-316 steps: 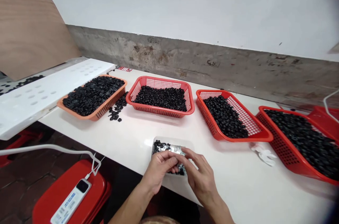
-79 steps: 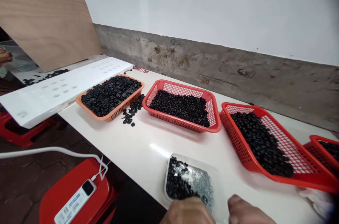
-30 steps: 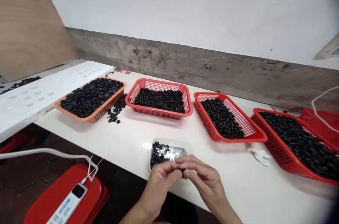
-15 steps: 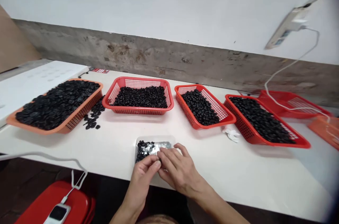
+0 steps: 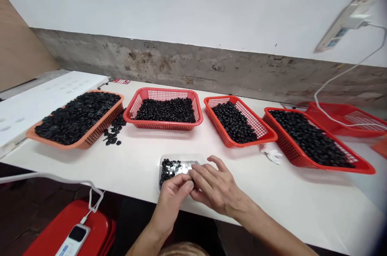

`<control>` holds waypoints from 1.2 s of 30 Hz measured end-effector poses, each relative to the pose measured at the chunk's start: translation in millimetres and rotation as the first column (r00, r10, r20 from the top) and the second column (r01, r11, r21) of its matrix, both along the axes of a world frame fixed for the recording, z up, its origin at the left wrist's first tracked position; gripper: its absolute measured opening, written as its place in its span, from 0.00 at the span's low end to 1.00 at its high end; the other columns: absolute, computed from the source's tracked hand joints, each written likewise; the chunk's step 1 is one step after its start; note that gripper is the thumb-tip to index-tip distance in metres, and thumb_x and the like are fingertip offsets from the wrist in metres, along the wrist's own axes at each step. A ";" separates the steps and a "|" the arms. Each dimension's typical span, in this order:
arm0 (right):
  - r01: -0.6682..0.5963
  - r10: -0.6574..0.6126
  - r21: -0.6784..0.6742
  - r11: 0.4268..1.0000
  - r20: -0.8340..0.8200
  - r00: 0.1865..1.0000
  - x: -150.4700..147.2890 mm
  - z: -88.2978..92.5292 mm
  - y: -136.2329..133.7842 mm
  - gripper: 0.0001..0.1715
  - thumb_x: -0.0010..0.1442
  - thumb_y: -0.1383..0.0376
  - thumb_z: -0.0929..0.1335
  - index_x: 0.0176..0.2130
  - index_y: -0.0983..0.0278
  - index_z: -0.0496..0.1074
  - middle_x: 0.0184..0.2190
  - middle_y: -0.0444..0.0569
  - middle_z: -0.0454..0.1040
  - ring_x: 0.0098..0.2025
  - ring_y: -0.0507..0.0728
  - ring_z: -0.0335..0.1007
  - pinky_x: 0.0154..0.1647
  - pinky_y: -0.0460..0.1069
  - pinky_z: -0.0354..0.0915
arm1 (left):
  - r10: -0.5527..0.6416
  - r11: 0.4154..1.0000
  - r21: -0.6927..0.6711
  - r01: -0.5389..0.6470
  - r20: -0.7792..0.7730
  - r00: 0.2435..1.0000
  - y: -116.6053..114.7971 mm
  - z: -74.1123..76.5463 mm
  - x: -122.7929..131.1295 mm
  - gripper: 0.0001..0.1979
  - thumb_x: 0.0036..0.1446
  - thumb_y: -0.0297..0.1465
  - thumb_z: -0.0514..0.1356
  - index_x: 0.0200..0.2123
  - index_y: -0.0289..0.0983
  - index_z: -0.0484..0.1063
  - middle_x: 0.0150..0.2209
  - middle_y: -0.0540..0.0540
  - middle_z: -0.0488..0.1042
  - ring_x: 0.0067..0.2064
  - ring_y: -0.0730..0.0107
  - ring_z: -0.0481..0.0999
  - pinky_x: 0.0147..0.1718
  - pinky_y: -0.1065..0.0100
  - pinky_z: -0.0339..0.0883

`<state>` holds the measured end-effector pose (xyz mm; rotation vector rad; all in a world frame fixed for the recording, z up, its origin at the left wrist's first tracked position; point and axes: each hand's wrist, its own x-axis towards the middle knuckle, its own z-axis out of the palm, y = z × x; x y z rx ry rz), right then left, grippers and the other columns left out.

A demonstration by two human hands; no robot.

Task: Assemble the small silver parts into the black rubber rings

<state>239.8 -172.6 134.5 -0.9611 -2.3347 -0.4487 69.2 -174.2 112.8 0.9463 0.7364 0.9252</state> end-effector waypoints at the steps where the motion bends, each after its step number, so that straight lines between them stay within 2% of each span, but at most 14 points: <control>1: -0.002 0.002 0.003 1.000 -0.001 1.000 1.1 0.7 0.3 0.13 0.67 0.64 0.64 0.47 0.70 0.71 0.40 0.57 0.80 0.36 0.58 0.74 0.53 0.60 0.60 | -0.006 1.000 -0.013 0.006 0.002 1.000 0.1 0.1 -0.7 0.12 0.60 0.36 0.63 0.42 0.36 0.81 0.36 0.46 0.79 0.40 0.67 0.73 0.46 0.68 0.64; 5: -0.005 0.004 0.014 1.000 0.039 0.999 3.3 4.5 1.5 0.14 0.69 0.64 0.62 0.46 0.70 0.70 0.38 0.57 0.80 0.36 0.58 0.74 0.52 0.61 0.61 | -0.029 0.997 -0.070 0.028 -0.012 0.999 -1.6 -0.8 -3.2 0.13 0.58 0.37 0.65 0.42 0.36 0.81 0.36 0.45 0.80 0.40 0.67 0.74 0.45 0.69 0.65; 10: -0.056 0.059 -0.031 0.998 0.108 0.992 1.4 6.4 0.9 0.13 0.70 0.67 0.59 0.41 0.69 0.71 0.33 0.54 0.78 0.32 0.57 0.73 0.52 0.60 0.64 | -0.033 0.998 -0.060 0.030 -0.044 0.998 -5.4 -1.1 -2.1 0.14 0.59 0.38 0.63 0.43 0.36 0.82 0.38 0.44 0.81 0.42 0.63 0.76 0.47 0.67 0.66; 17: -0.095 0.102 -0.043 0.995 0.190 0.977 3.0 -4.0 -2.6 0.13 0.70 0.68 0.59 0.43 0.70 0.71 0.36 0.55 0.77 0.39 0.58 0.74 0.56 0.56 0.66 | -0.002 0.999 -0.045 -0.001 -0.078 0.997 -7.4 -4.1 -0.3 0.16 0.58 0.39 0.64 0.44 0.36 0.81 0.39 0.43 0.81 0.43 0.60 0.77 0.48 0.65 0.67; 23: -0.193 0.189 -0.007 0.981 0.228 0.955 9.0 -12.7 -0.5 0.10 0.69 0.68 0.63 0.44 0.71 0.71 0.35 0.55 0.77 0.39 0.57 0.74 0.62 0.57 0.63 | -0.035 0.999 -0.032 0.032 -0.097 0.995 -9.1 -8.6 -0.4 0.17 0.59 0.41 0.63 0.46 0.37 0.81 0.40 0.44 0.81 0.44 0.59 0.77 0.49 0.63 0.68; 27: -0.218 0.222 -0.046 0.975 0.174 0.959 10.2 -19.4 -1.2 0.09 0.68 0.67 0.64 0.46 0.70 0.70 0.34 0.53 0.77 0.38 0.56 0.76 0.62 0.57 0.63 | -0.059 0.997 0.031 0.068 -0.218 0.974 -8.9 -15.9 -2.4 0.18 0.60 0.43 0.62 0.45 0.37 0.81 0.41 0.42 0.81 0.44 0.56 0.78 0.49 0.62 0.69; 30: -0.178 0.181 -0.079 0.981 0.034 0.983 19.0 -20.2 4.8 0.13 0.69 0.63 0.64 0.49 0.69 0.68 0.34 0.52 0.79 0.35 0.54 0.76 0.58 0.56 0.65 | 0.038 0.992 0.128 0.007 -0.340 0.940 -6.7 -19.7 -6.9 0.19 0.57 0.45 0.63 0.44 0.38 0.82 0.45 0.41 0.81 0.49 0.53 0.77 0.52 0.60 0.68; 33: -0.061 0.060 -0.011 0.998 -0.102 0.993 46.9 -12.7 23.0 0.14 0.68 0.61 0.66 0.50 0.66 0.69 0.34 0.50 0.80 0.32 0.53 0.76 0.54 0.56 0.65 | 0.247 0.964 0.185 -0.189 -0.376 0.893 -0.8 -22.5 -15.1 0.20 0.56 0.46 0.64 0.45 0.39 0.81 0.48 0.40 0.80 0.52 0.52 0.76 0.53 0.59 0.68; 35: 0.158 -0.152 0.014 0.987 -0.199 0.968 72.5 -7.5 36.3 0.14 0.68 0.59 0.67 0.50 0.64 0.70 0.36 0.50 0.81 0.33 0.55 0.77 0.53 0.56 0.66 | 0.363 0.931 0.188 -0.312 -0.386 0.848 7.0 -27.3 -23.7 0.22 0.55 0.48 0.64 0.45 0.39 0.80 0.47 0.40 0.80 0.53 0.51 0.76 0.54 0.58 0.68; 36: 0.307 -0.302 -0.020 0.951 -0.252 0.919 84.6 -7.0 40.7 0.18 0.67 0.56 0.67 0.51 0.64 0.71 0.38 0.53 0.81 0.36 0.57 0.77 0.52 0.57 0.66 | 0.401 0.916 0.190 -0.354 -0.393 0.827 12.2 -31.3 -29.1 0.23 0.54 0.48 0.63 0.45 0.38 0.79 0.48 0.40 0.80 0.54 0.50 0.75 0.55 0.57 0.67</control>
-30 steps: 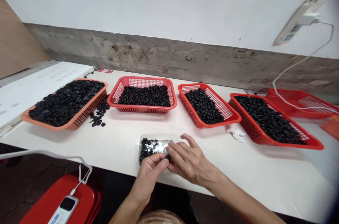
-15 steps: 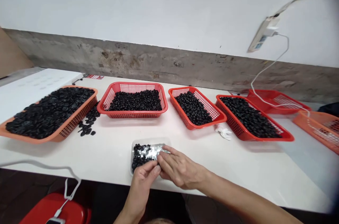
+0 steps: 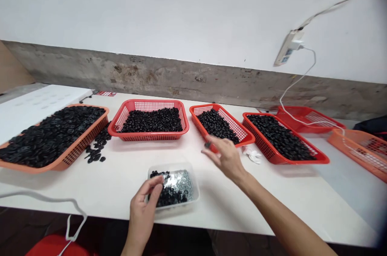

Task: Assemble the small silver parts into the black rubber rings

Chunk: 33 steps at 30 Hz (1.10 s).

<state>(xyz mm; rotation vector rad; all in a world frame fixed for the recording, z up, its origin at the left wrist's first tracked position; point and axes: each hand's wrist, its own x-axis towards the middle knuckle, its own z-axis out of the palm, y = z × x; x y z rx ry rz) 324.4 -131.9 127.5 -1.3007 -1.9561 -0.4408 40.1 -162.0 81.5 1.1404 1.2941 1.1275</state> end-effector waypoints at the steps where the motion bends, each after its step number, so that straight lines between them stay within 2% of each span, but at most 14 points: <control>1: 0.118 -0.119 -0.007 0.993 -0.053 0.992 10.1 -1.8 1.9 0.22 0.67 0.53 0.66 0.53 0.64 0.70 0.42 0.55 0.80 0.40 0.59 0.77 0.52 0.58 0.66 | 0.036 0.999 -0.002 -0.036 -0.009 0.999 6.0 -5.0 -6.0 0.24 0.54 0.49 0.64 0.45 0.37 0.79 0.48 0.39 0.80 0.54 0.50 0.75 0.56 0.56 0.66; 2: 0.187 -0.187 -0.011 0.982 -0.094 0.978 17.5 -6.3 1.0 0.24 0.67 0.51 0.66 0.55 0.64 0.70 0.45 0.57 0.79 0.44 0.61 0.77 0.51 0.58 0.67 | 0.059 0.998 -0.011 -0.059 -0.023 0.998 12.5 -11.0 -12.5 0.25 0.53 0.49 0.64 0.45 0.37 0.79 0.48 0.39 0.80 0.54 0.49 0.76 0.56 0.56 0.66; 4: 0.201 -0.203 -0.032 0.979 -0.161 0.966 23.0 -23.1 -9.0 0.23 0.67 0.52 0.65 0.54 0.65 0.70 0.47 0.58 0.78 0.46 0.61 0.76 0.48 0.57 0.68 | 0.118 0.993 -0.008 -0.119 -0.053 0.992 26.0 -24.7 -26.2 0.25 0.53 0.50 0.63 0.45 0.36 0.78 0.48 0.39 0.80 0.54 0.49 0.76 0.55 0.56 0.67; 7: 0.185 -0.212 -0.120 0.975 -0.282 0.936 15.4 -59.4 -36.0 0.13 0.69 0.58 0.64 0.42 0.64 0.74 0.33 0.49 0.78 0.33 0.56 0.74 0.38 0.50 0.69 | 0.212 0.977 0.008 -0.212 -0.121 0.970 43.0 -46.3 -45.6 0.26 0.53 0.50 0.62 0.44 0.36 0.78 0.46 0.39 0.81 0.52 0.51 0.77 0.53 0.57 0.69; 10: 0.170 -0.248 -0.211 0.962 -0.429 0.869 5.7 -92.0 -60.6 0.15 0.69 0.60 0.63 0.35 0.64 0.72 0.29 0.47 0.74 0.28 0.53 0.69 0.31 0.47 0.66 | 0.237 0.971 0.015 -0.238 -0.195 0.952 51.2 -64.3 -58.8 0.26 0.53 0.51 0.61 0.42 0.35 0.78 0.43 0.39 0.82 0.49 0.51 0.78 0.51 0.58 0.70; 14: 0.129 -0.320 -0.357 0.925 -0.554 0.768 3.6 -117.4 -75.7 0.20 0.68 0.55 0.63 0.31 0.65 0.73 0.26 0.46 0.73 0.26 0.53 0.68 0.29 0.47 0.65 | 0.203 0.979 0.067 -0.191 -0.312 0.928 49.1 -77.0 -63.4 0.22 0.54 0.50 0.61 0.39 0.36 0.80 0.41 0.42 0.83 0.47 0.52 0.79 0.49 0.60 0.71; 17: 0.093 -0.394 -0.474 0.876 -0.590 0.705 5.7 -126.0 -77.6 0.24 0.66 0.51 0.64 0.30 0.65 0.74 0.25 0.47 0.73 0.27 0.55 0.69 0.29 0.47 0.65 | 0.158 0.983 0.141 -0.115 -0.351 0.923 44.6 -78.1 -61.3 0.20 0.56 0.48 0.60 0.36 0.38 0.80 0.39 0.44 0.83 0.45 0.54 0.80 0.46 0.63 0.72; 21: 0.095 -0.449 -0.536 0.839 -0.583 0.677 7.7 -130.9 -76.1 0.26 0.65 0.48 0.64 0.27 0.65 0.73 0.23 0.46 0.71 0.26 0.54 0.65 0.27 0.47 0.62 | 0.156 0.977 0.194 -0.091 -0.355 0.922 42.4 -77.3 -59.4 0.18 0.59 0.45 0.59 0.36 0.38 0.80 0.39 0.43 0.82 0.43 0.56 0.81 0.44 0.64 0.72; 27: 0.062 -0.436 -0.562 0.825 -0.563 0.702 9.7 -133.8 -75.8 0.26 0.63 0.46 0.65 0.28 0.65 0.73 0.23 0.46 0.70 0.26 0.54 0.65 0.28 0.47 0.62 | 0.168 0.969 0.230 -0.092 -0.338 0.926 43.8 -81.4 -60.0 0.15 0.59 0.38 0.56 0.40 0.37 0.78 0.42 0.41 0.81 0.44 0.57 0.81 0.44 0.63 0.73; 33: 0.064 -0.414 -0.556 0.829 -0.533 0.738 11.2 -135.2 -78.3 0.26 0.61 0.45 0.65 0.28 0.64 0.74 0.24 0.47 0.73 0.26 0.56 0.68 0.30 0.47 0.64 | 0.186 0.966 0.236 -0.106 -0.348 0.919 42.1 -78.0 -57.2 0.14 0.57 0.32 0.54 0.37 0.37 0.79 0.39 0.43 0.82 0.42 0.59 0.81 0.45 0.63 0.72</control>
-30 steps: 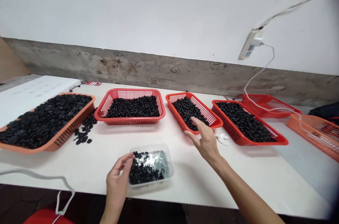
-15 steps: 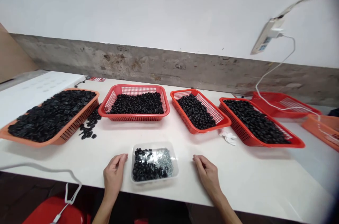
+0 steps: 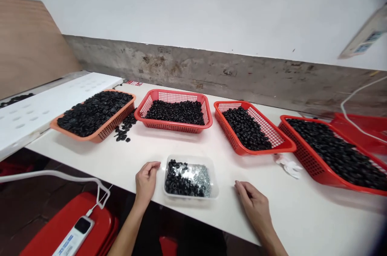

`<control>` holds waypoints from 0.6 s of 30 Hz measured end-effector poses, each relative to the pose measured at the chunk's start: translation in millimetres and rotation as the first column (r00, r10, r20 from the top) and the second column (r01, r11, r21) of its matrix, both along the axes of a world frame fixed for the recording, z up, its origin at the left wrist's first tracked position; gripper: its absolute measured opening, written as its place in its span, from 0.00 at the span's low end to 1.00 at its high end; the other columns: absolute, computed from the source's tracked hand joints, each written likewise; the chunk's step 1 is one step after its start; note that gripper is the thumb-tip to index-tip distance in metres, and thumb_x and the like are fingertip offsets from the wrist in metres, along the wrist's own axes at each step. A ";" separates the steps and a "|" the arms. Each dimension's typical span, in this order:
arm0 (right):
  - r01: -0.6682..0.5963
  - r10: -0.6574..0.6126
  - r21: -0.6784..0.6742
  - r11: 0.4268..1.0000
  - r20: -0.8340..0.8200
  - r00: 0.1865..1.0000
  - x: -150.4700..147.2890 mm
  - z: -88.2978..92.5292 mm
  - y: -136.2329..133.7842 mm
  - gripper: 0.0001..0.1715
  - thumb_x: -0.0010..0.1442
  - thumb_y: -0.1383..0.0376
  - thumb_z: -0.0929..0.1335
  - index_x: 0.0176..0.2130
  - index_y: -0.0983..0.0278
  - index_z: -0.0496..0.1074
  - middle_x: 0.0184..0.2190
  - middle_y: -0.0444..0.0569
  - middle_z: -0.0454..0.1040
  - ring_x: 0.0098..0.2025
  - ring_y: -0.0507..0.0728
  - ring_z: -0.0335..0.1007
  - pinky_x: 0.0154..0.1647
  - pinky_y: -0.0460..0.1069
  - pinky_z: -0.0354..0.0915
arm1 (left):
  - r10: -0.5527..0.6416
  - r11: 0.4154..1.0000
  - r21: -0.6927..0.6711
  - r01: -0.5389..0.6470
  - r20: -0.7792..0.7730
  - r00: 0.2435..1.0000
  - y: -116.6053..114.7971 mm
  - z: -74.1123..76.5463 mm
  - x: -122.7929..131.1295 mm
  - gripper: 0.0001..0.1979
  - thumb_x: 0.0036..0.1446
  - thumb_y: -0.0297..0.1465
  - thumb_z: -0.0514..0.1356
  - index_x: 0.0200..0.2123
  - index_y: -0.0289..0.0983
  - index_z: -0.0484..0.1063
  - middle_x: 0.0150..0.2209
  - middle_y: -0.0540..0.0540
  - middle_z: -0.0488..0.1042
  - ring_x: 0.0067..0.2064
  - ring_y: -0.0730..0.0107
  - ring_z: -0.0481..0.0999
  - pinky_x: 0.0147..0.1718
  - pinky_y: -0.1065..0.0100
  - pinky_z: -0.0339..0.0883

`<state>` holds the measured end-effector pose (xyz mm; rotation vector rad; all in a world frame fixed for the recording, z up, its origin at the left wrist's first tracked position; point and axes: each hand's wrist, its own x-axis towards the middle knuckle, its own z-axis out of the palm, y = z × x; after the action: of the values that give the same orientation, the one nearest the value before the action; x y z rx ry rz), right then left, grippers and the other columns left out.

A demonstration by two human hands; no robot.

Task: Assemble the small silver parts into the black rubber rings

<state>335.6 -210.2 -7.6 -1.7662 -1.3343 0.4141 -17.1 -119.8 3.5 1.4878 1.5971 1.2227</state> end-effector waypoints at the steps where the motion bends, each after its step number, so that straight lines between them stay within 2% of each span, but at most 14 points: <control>1: -0.004 0.004 0.005 1.000 0.011 1.000 0.3 -0.3 -0.6 0.26 0.61 0.45 0.65 0.29 0.64 0.74 0.24 0.47 0.74 0.27 0.56 0.69 0.30 0.47 0.65 | 0.004 1.000 -0.001 -0.004 0.003 1.000 -0.6 1.2 0.6 0.14 0.56 0.31 0.53 0.36 0.37 0.79 0.38 0.43 0.82 0.41 0.60 0.81 0.44 0.63 0.72; 7: -0.063 0.061 0.043 0.997 0.055 0.997 -0.3 -0.9 -7.1 0.26 0.63 0.46 0.65 0.30 0.64 0.75 0.27 0.48 0.75 0.28 0.56 0.69 0.32 0.47 0.65 | 0.012 0.999 0.040 -0.013 0.008 1.000 -1.9 8.8 4.0 0.14 0.57 0.29 0.52 0.35 0.37 0.78 0.36 0.45 0.80 0.37 0.64 0.78 0.41 0.65 0.70; 10: -0.077 0.073 0.044 0.996 0.070 0.995 -1.5 -1.7 -10.2 0.26 0.63 0.47 0.64 0.30 0.64 0.74 0.27 0.48 0.75 0.28 0.55 0.69 0.32 0.47 0.64 | 0.086 0.979 0.182 -0.088 0.016 0.996 -10.0 6.5 1.9 0.13 0.61 0.30 0.51 0.36 0.37 0.76 0.34 0.46 0.77 0.34 0.66 0.74 0.37 0.67 0.69; 13: -0.071 0.068 0.042 0.997 0.075 0.995 -2.1 -3.8 -11.3 0.26 0.64 0.46 0.64 0.30 0.63 0.74 0.26 0.48 0.75 0.27 0.55 0.68 0.32 0.47 0.64 | 0.218 0.899 0.397 -0.182 -0.047 0.975 -38.1 -13.4 -7.0 0.11 0.63 0.29 0.50 0.35 0.37 0.72 0.32 0.46 0.73 0.33 0.66 0.73 0.34 0.67 0.67; 14: -0.075 0.071 0.041 0.996 0.078 0.994 -2.0 -4.7 -11.2 0.26 0.64 0.46 0.64 0.30 0.63 0.74 0.26 0.48 0.75 0.27 0.55 0.68 0.31 0.47 0.64 | 0.189 0.877 0.469 -0.106 -0.132 0.973 -51.8 -24.8 -10.7 0.11 0.63 0.28 0.49 0.33 0.37 0.70 0.31 0.46 0.72 0.33 0.66 0.72 0.35 0.66 0.67; 16: -0.089 0.086 0.032 0.996 0.085 0.993 -1.8 -6.2 -10.5 0.26 0.64 0.46 0.63 0.30 0.63 0.74 0.26 0.48 0.75 0.27 0.55 0.68 0.32 0.47 0.64 | 0.029 0.862 0.478 0.171 -0.383 0.923 -80.5 -52.1 -16.7 0.14 0.63 0.25 0.46 0.29 0.38 0.68 0.28 0.45 0.70 0.31 0.65 0.71 0.34 0.64 0.66; 17: -0.097 0.094 0.023 0.995 0.090 0.991 -1.6 -6.8 -10.1 0.27 0.64 0.45 0.63 0.30 0.63 0.75 0.27 0.48 0.76 0.27 0.55 0.68 0.32 0.48 0.64 | -0.069 0.858 0.398 0.325 -0.537 0.841 -92.9 -66.4 -18.1 0.16 0.62 0.24 0.45 0.27 0.38 0.68 0.26 0.44 0.70 0.30 0.64 0.70 0.33 0.63 0.65; 18: -0.102 0.101 0.013 0.995 0.094 0.990 -1.5 -7.2 -9.6 0.27 0.63 0.45 0.63 0.30 0.63 0.75 0.27 0.48 0.76 0.27 0.55 0.68 0.32 0.48 0.64 | -0.199 0.846 0.233 0.479 -0.695 0.691 -102.3 -79.8 -18.0 0.16 0.61 0.23 0.45 0.28 0.37 0.70 0.27 0.42 0.72 0.31 0.62 0.72 0.34 0.62 0.65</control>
<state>334.1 -219.8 -14.8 -1.7260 -1.4941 0.3780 -35.1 -222.1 -76.2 2.5779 1.3769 0.8693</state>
